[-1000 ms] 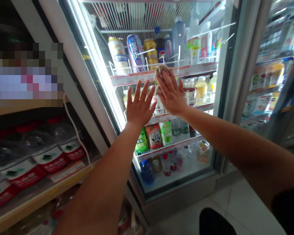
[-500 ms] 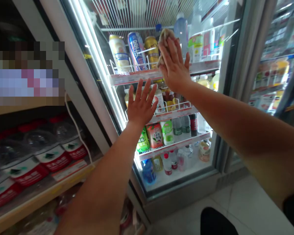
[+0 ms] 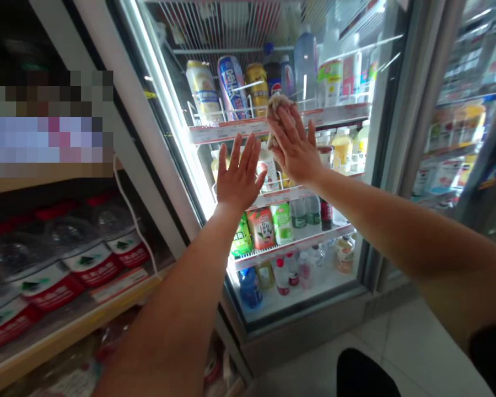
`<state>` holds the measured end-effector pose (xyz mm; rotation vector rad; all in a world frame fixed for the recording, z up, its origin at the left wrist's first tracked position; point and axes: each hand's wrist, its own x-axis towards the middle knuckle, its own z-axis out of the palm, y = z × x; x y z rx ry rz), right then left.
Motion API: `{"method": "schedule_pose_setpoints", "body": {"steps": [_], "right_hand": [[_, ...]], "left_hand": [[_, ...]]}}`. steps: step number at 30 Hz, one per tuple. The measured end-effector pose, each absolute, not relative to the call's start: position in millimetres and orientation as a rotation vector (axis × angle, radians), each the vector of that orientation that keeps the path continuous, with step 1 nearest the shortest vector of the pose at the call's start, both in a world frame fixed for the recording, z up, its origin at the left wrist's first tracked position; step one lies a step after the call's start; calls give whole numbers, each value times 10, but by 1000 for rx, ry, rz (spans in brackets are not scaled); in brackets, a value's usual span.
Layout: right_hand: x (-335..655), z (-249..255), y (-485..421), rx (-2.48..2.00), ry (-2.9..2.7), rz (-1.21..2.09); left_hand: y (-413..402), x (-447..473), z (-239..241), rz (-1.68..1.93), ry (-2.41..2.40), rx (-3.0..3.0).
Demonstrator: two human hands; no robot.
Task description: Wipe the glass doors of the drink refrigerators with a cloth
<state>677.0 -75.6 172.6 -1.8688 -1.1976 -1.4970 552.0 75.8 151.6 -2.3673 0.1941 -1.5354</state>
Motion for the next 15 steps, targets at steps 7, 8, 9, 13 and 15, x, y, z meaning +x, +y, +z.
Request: {"method": "schedule_pose_setpoints", "body": {"steps": [7, 8, 9, 13, 15], "right_hand": [[6795, 929, -846, -1865, -1366, -1563], [6803, 838, -874, -1868, -1412, -1558], [6816, 779, -905, -1867, -1461, -1557], [6895, 897, -1021, -1847, -1645, -1562], [6924, 1087, -1039, -1845, -1621, -1562]], "left_hand": [[758, 5526, 1503, -1522, 197, -2340], [762, 5529, 1501, -1525, 199, -2322], [766, 5532, 1499, -1529, 199, -2303], [773, 5537, 1497, -1508, 158, -2252], [767, 5533, 1500, -1484, 131, -2251]]}}
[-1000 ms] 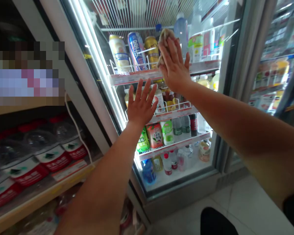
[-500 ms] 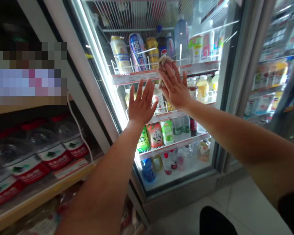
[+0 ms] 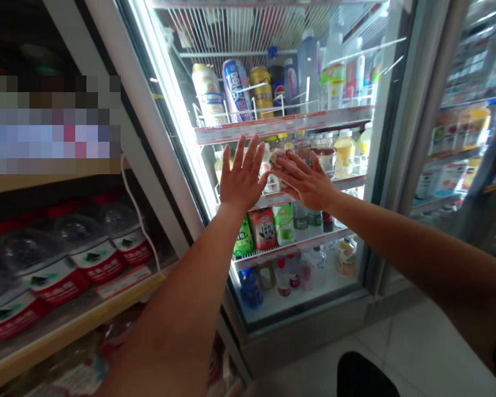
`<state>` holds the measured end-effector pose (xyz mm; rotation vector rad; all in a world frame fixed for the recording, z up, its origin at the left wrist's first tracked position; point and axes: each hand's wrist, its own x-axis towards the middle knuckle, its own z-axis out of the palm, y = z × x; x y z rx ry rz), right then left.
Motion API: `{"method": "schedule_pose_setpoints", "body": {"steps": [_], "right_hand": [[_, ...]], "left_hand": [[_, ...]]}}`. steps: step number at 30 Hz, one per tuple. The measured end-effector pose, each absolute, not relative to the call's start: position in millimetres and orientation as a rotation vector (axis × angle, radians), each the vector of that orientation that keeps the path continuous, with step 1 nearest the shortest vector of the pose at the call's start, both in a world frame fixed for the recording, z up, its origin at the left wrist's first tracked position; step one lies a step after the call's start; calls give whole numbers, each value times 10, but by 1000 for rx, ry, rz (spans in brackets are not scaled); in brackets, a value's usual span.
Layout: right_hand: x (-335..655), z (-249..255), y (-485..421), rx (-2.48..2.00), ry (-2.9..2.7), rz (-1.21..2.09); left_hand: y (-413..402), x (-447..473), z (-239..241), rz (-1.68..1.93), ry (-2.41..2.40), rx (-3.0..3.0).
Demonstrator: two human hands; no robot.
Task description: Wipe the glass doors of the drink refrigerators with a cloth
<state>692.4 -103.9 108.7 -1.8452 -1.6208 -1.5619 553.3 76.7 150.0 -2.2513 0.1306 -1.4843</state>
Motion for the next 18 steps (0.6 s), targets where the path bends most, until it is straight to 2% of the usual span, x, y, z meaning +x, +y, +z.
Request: {"method": "schedule_pose_setpoints", "body": {"steps": [6, 11, 18], "right_hand": [[6919, 1340, -891, -1834, -1274, -1547], [6872, 1409, -855, -1847, -1262, -1494], [6691, 2113, -754, -1890, -1149, -1479]], "left_hand": [[752, 5519, 1503, -1495, 157, -2314], [767, 5525, 1499, -1515, 206, -2321], [790, 5559, 1493, -1506, 171, -2324]]}}
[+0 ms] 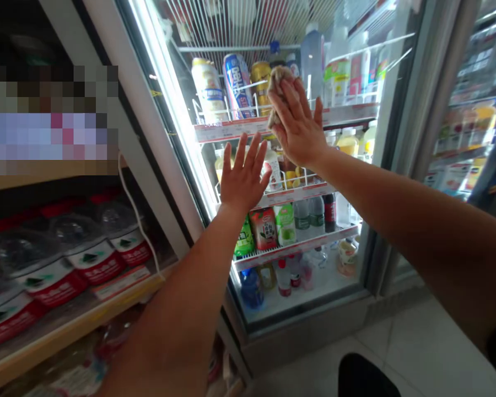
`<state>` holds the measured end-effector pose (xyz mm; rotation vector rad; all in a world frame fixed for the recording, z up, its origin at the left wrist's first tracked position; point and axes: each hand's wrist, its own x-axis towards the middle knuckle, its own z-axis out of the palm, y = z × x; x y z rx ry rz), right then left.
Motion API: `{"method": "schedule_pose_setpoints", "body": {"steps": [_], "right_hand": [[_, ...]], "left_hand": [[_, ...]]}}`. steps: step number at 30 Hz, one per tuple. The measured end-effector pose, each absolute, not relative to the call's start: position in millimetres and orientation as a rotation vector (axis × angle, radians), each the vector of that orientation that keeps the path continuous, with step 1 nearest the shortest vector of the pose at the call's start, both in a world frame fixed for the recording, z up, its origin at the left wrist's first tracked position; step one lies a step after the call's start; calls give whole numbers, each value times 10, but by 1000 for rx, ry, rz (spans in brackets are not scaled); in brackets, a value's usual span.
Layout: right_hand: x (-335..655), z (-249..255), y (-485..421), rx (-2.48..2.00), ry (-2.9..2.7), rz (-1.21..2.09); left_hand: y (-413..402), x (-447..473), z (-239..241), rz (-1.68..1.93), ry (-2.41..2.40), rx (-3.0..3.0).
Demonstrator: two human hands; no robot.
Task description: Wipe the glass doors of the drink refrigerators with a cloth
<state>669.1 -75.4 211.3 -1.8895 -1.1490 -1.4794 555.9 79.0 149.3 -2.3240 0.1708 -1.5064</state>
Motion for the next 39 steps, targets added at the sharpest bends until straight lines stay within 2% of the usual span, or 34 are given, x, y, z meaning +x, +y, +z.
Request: {"method": "schedule_pose_setpoints", "body": {"steps": [5, 12, 22, 30, 39], "right_hand": [[6621, 2294, -637, -1851, -1095, -1550], [6693, 2063, -656, -1791, -1154, -1482], [6352, 1832, -566, -1835, -1620, -1128], [6993, 1662, -976, -1762, -1151, -1423], [7248, 1439, -1006, -1788, -1112, -1493]], "left_hand": [[806, 5562, 1490, -1484, 134, -2346], [769, 5545, 1492, -1485, 124, -2336], [850, 5492, 1453, -1479, 157, -2159], [825, 5501, 1465, -1475, 217, -2221], [884, 5438, 1444, -1422, 315, -2258]]}}
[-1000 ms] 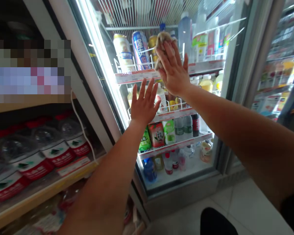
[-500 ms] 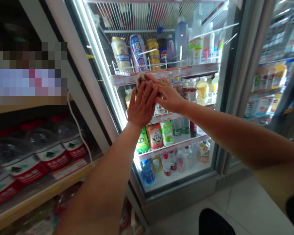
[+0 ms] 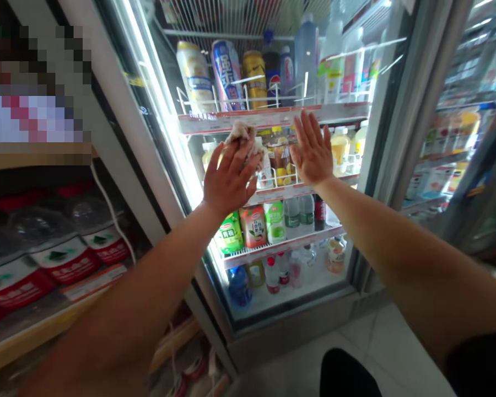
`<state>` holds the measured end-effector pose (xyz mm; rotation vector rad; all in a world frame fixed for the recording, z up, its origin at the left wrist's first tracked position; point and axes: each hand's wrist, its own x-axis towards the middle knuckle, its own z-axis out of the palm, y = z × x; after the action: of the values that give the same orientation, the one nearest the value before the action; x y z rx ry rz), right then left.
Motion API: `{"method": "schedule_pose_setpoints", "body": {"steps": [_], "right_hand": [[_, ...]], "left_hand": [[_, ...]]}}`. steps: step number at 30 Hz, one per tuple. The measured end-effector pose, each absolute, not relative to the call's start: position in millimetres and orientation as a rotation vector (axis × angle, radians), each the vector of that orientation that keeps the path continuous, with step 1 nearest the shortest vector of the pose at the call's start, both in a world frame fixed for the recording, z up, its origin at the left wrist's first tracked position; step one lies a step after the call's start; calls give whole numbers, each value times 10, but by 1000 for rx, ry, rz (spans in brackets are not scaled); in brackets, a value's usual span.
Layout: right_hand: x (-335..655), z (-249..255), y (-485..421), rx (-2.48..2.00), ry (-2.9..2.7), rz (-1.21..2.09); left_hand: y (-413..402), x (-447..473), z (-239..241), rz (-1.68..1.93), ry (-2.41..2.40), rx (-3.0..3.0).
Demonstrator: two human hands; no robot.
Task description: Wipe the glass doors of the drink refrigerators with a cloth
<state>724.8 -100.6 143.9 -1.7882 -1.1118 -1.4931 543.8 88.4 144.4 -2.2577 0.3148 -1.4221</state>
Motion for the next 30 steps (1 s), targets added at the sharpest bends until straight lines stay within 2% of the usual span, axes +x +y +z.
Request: {"method": "schedule_pose_setpoints", "body": {"steps": [4, 9, 11, 16, 22, 25, 30], "right_hand": [[7248, 1438, -1012, -1828, -1113, -1510], [7238, 1431, -1026, -1794, -1117, -1491], [7220, 1431, -1029, -1794, -1110, -1492], [7199, 1431, -1039, -1815, -1094, -1513], [7213, 1419, -1042, -1811, -1115, -1470], [7212, 1422, -1039, -1814, -1117, -1458], [7214, 1432, -1031, -1851, -1097, -1449]], "left_hand": [[925, 5464, 1732, -1362, 392, -2300], [865, 5666, 2031, -1687, 283, -2285], [795, 5713, 1959, -1680, 205, -2341], [645, 5647, 1794, -1348, 294, -2436], [601, 5675, 1937, -1542, 172, -2349], [592, 5710, 1752, -1517, 236, -2384], [616, 5661, 1432, -1227, 515, -2374]]}}
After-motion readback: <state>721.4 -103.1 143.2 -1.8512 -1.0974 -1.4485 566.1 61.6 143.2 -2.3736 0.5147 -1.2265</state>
